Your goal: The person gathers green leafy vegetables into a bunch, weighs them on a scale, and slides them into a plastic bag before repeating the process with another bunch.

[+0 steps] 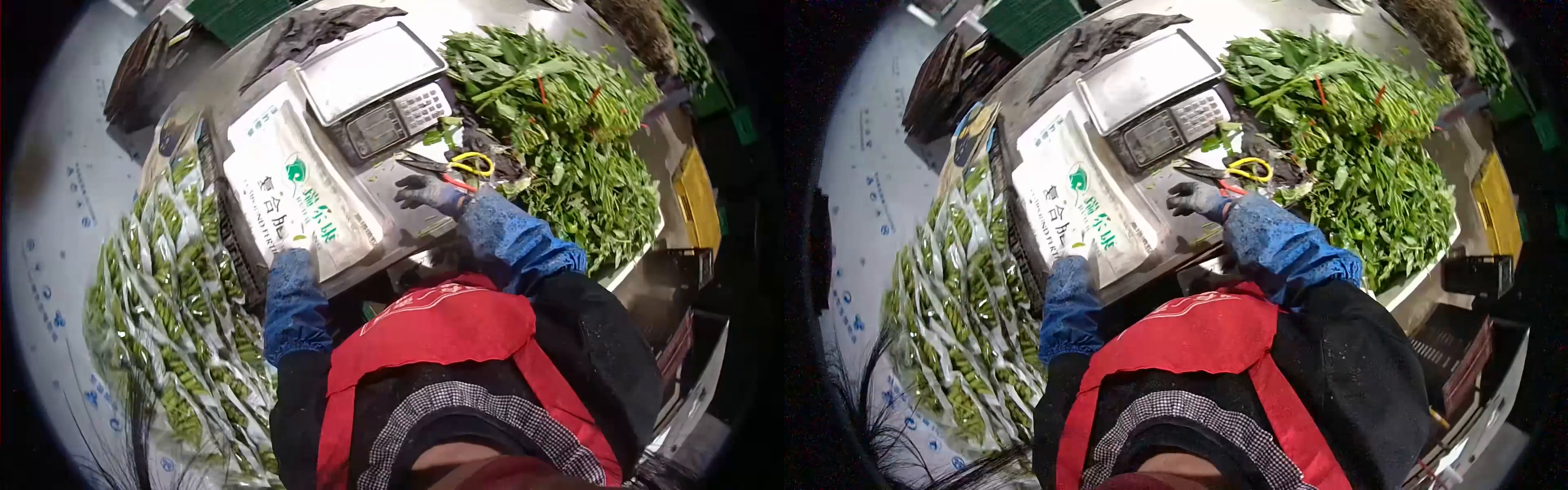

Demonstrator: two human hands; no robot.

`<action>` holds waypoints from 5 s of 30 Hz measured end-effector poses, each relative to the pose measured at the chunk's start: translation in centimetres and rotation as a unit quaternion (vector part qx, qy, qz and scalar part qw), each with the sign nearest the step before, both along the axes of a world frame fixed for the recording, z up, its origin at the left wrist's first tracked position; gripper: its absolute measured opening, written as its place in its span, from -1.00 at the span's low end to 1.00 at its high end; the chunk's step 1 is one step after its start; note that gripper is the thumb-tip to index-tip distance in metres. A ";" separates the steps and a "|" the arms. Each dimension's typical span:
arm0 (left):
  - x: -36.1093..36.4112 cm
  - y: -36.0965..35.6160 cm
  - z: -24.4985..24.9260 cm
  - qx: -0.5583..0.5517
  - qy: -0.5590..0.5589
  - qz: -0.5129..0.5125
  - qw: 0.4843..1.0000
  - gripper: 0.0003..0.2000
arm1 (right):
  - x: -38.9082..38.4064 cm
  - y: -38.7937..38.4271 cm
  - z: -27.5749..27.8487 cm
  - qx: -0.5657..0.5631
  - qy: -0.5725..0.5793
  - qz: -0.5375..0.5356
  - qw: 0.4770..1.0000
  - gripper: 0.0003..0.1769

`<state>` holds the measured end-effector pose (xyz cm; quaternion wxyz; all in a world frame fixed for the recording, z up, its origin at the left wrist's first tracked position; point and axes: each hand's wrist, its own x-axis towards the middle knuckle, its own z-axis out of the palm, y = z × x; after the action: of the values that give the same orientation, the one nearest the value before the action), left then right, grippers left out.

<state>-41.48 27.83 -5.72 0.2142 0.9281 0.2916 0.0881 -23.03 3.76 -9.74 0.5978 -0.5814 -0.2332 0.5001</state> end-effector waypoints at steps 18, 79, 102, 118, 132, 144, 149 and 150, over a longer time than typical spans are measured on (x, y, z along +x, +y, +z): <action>39.1 -24.4 -2.1 0.089 -0.159 -0.300 0.937 -0.54 | 9.0 -33.2 -1.6 -0.315 -0.419 -0.326 0.786 -0.50; 52.8 -47.5 2.2 0.118 0.009 -0.598 0.793 -0.42 | 44.9 -45.7 2.7 -0.285 -0.159 -0.220 0.919 -0.24; 53.8 -49.8 1.9 -0.013 -0.171 -0.492 0.854 -0.52 | 33.1 -52.0 8.9 0.085 -0.084 -0.508 0.853 -0.14; 48.1 -50.6 9.1 -0.806 -0.068 -0.318 0.495 -0.24 | 20.8 -46.8 8.6 0.082 -0.246 -0.426 0.867 0.13; 45.2 -51.9 7.7 -0.872 -0.074 -0.224 0.428 -0.72 | 18.6 -42.0 13.8 -0.367 -0.727 -0.266 0.516 0.05; 46.6 -46.7 8.0 -0.858 -0.074 -0.343 0.376 -0.48 | 18.7 -47.9 8.9 -0.219 -0.439 -0.381 0.784 -0.05; 45.5 -50.0 6.7 -0.852 -0.083 -0.374 0.356 -0.54 | 21.2 -43.2 8.7 -0.022 -0.178 -0.498 0.848 -0.40; 45.6 -49.8 6.9 -0.865 -0.086 -0.345 0.356 -0.56 | 21.2 -42.6 7.0 0.109 -0.182 -0.578 0.788 -0.55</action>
<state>4.15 -22.01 1.20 0.9340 0.2377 -0.1584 -0.2147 -1.82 -38.84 -2.73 0.7811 -0.6189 -0.0108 -0.0822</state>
